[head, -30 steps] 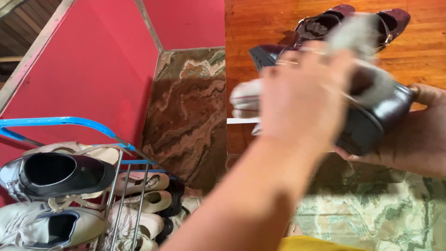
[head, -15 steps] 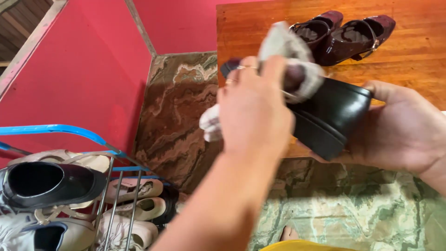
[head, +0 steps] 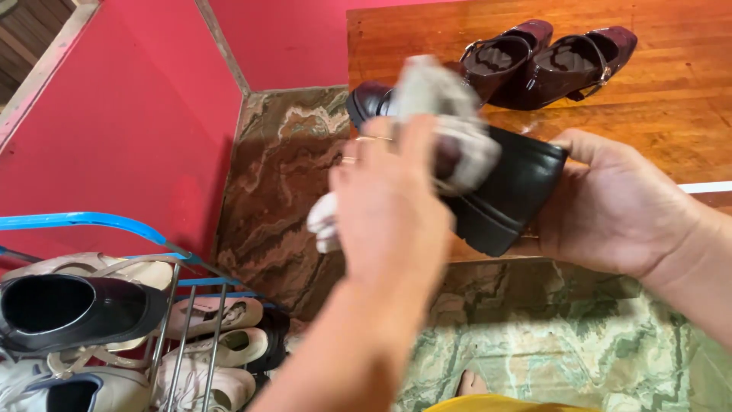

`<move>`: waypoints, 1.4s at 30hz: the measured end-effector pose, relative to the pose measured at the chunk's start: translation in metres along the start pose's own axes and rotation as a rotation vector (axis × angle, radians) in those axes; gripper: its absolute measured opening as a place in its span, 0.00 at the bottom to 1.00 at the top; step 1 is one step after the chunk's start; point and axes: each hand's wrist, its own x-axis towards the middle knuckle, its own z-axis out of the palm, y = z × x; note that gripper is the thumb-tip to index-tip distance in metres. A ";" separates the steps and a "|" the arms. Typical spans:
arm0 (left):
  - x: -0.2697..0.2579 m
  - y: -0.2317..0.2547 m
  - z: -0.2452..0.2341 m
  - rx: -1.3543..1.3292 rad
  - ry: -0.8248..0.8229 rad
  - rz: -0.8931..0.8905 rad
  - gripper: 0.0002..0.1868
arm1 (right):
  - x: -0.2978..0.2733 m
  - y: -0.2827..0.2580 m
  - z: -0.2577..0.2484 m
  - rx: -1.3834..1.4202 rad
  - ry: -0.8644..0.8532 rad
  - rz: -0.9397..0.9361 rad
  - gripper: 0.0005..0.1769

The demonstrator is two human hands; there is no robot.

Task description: Cleaning black leather shoes with a cloth.

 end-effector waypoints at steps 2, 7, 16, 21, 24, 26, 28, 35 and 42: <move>-0.017 0.024 -0.005 -0.060 0.027 0.176 0.23 | 0.013 -0.003 -0.034 -0.108 -0.109 -0.117 0.18; -0.012 0.027 0.003 -0.120 0.050 0.417 0.15 | 0.044 -0.012 -0.083 -0.155 -0.428 -0.257 0.27; 0.019 0.020 0.015 -0.037 -0.016 -0.100 0.18 | 0.011 -0.009 -0.017 -0.109 0.094 -0.014 0.25; -0.018 0.037 0.010 -0.137 0.033 0.296 0.11 | 0.003 -0.013 -0.019 -0.209 0.051 -0.110 0.24; 0.012 0.001 0.017 0.040 0.044 0.117 0.18 | 0.043 -0.016 -0.078 0.148 -0.782 0.028 0.14; 0.033 -0.019 0.022 0.060 0.136 0.042 0.22 | 0.037 -0.015 -0.068 0.046 -0.535 0.009 0.15; 0.049 -0.025 0.024 0.083 0.227 -0.034 0.27 | 0.037 -0.014 -0.068 -0.053 -0.291 0.001 0.15; 0.039 0.021 0.000 -0.009 -0.169 0.011 0.11 | 0.022 -0.016 -0.052 -0.218 -0.045 -0.063 0.32; 0.070 -0.043 0.019 0.108 -0.086 -0.255 0.24 | 0.028 -0.015 -0.068 -0.397 -0.170 -0.120 0.41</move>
